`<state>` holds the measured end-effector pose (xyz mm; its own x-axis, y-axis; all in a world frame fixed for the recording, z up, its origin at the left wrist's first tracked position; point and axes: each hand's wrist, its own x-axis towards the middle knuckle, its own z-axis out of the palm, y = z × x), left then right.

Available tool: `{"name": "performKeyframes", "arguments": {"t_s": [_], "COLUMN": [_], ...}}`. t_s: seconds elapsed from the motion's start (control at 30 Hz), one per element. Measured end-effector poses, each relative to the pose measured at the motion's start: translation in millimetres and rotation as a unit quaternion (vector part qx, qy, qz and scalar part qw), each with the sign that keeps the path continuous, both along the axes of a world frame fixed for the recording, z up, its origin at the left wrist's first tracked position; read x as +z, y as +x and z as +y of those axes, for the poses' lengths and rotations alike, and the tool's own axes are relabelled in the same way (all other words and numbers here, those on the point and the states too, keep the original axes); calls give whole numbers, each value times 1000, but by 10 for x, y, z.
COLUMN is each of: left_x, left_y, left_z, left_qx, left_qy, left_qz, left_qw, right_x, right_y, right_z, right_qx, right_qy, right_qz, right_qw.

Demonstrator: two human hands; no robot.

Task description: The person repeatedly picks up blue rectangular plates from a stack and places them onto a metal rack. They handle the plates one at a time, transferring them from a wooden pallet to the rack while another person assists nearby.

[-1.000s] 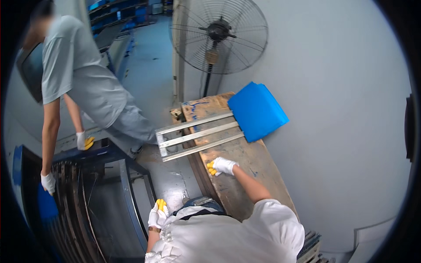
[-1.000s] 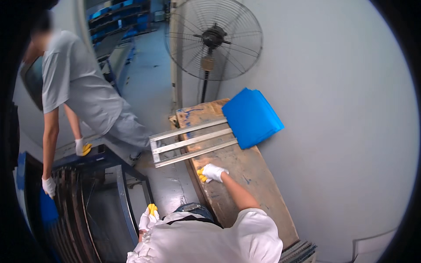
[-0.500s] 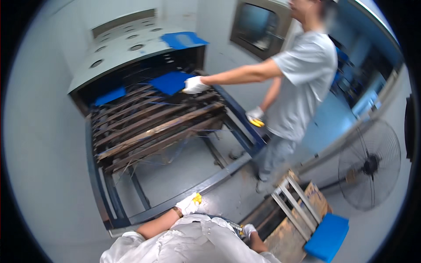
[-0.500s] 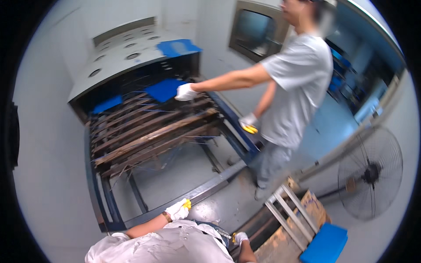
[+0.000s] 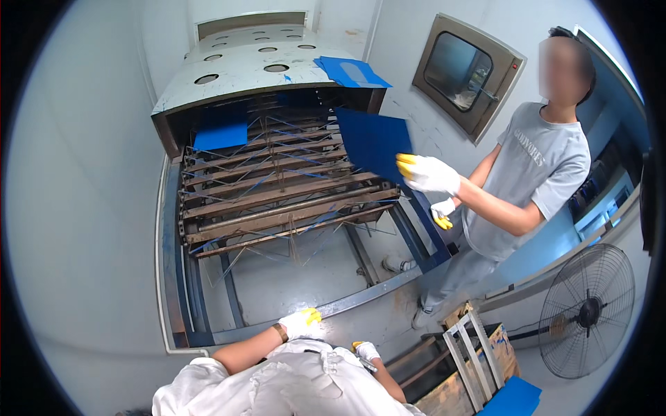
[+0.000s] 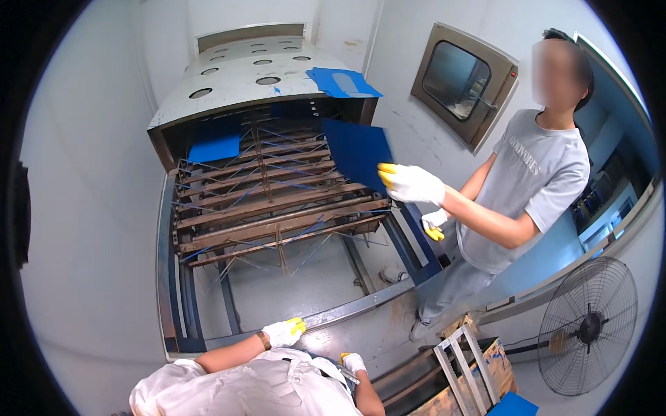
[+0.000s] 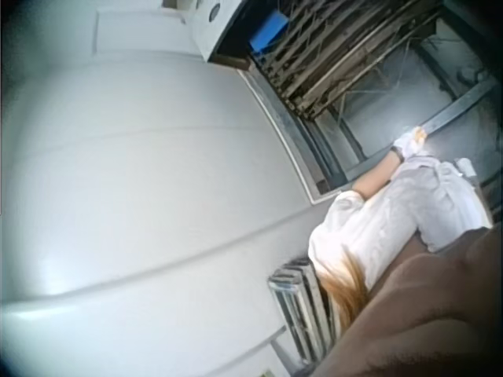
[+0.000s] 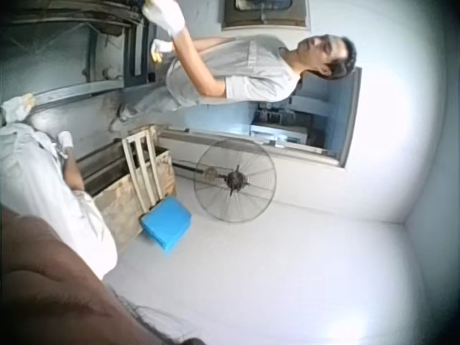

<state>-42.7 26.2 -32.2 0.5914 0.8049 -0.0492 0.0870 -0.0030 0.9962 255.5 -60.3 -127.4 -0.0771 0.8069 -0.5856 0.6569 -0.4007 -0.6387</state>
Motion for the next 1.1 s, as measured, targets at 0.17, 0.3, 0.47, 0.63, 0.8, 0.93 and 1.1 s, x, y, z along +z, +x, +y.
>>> {"name": "performKeyframes", "arguments": {"t_s": [0.17, 0.3, 0.47, 0.63, 0.8, 0.93, 1.1], "left_x": [-218, 424, 702, 154, 130, 250, 633], "left_y": [33, 140, 322, 202, 129, 3, -26], "left_z": [-32, -95, -13, -29, 30, 55, 200], "left_qx": [76, 155, 211, 175, 57, 108, 144], "left_qy": [-385, -541, -593, -584, -660, -628, -607], "left_qz": [-310, -312, -261, -289, -451, -436, -375], "left_qw": [866, 765, 732, 738, 598, 635, 686], "right_x": [97, -117, -374, 89, 116, 65, -465], "right_y": [-5, 314, 517, 364, 328, 271, 423], "right_z": [-105, -573, -1287, -1323, -849, -456, -291], "right_qx": [80, 125, 68, -92, -56, 103, 250], "right_qy": [80, 3, -103, -163, -98, -20, 116], "right_qz": [-84, -167, -209, -114, -63, -130, -302], "right_qw": [990, 978, 970, 976, 992, 986, 913]}}
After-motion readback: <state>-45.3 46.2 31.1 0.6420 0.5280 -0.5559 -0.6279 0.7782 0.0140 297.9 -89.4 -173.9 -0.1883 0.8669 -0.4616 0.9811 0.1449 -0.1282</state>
